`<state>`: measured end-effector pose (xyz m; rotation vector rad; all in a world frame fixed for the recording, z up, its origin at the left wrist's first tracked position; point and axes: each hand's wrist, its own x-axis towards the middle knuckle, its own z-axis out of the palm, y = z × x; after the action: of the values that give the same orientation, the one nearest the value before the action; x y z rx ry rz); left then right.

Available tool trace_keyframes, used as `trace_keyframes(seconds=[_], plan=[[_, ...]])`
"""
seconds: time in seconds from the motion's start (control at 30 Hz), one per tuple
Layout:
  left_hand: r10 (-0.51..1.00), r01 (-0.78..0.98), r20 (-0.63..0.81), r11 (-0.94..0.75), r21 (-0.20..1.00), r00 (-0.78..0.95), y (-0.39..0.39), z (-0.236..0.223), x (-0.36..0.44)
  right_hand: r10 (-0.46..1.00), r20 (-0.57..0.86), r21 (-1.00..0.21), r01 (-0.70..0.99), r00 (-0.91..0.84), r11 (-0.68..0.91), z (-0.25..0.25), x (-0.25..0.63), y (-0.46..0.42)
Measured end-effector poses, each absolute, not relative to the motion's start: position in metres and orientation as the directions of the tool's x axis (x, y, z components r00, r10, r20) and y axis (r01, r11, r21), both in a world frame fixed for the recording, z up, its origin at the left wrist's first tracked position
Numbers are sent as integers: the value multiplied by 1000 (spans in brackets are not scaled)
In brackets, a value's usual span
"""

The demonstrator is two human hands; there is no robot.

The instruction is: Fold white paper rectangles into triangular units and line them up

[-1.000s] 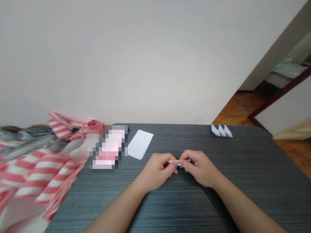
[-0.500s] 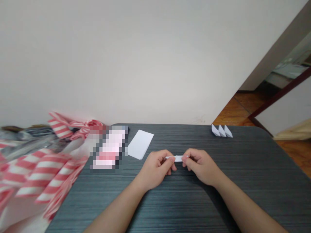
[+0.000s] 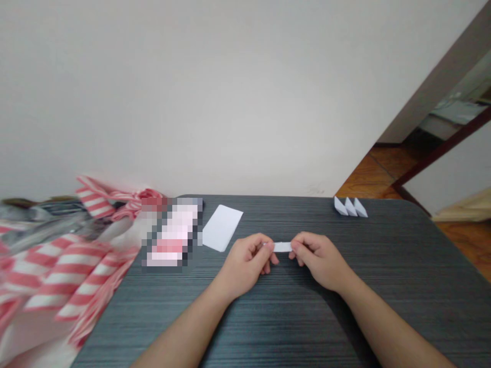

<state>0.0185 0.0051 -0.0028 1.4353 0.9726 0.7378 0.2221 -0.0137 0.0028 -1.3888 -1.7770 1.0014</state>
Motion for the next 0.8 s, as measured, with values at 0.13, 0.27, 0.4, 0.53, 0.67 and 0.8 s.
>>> trace_keyframes(seconds=[0.13, 0.27, 0.4, 0.53, 0.67, 0.8], plan=[[891, 168, -84, 9, 986, 446, 5, -4, 17, 974, 39, -874, 465, -222, 141, 2, 222, -13], [889, 169, -87, 11, 986, 450, 5, -4, 16, 976, 34, -881, 455, -215, 131, 1, 221, -13], [883, 163, -89, 14, 986, 462, 4, -2, 17, 976, 12, -893, 437, -219, 108, 1, 220, -14], [870, 201, -76, -27, 979, 488, 4, 2, 19, 970, -3, -887, 449, -244, 110, 3, 219, -14], [849, 261, -72, -79, 962, 524, 3, 4, 18, 961, 16, -883, 448, -275, 143, 5, 216, -15], [852, 305, -84, -91, 948, 516, 3, 5, 17, 956, 20, -891, 428, -292, 150, 4, 214, -16]])
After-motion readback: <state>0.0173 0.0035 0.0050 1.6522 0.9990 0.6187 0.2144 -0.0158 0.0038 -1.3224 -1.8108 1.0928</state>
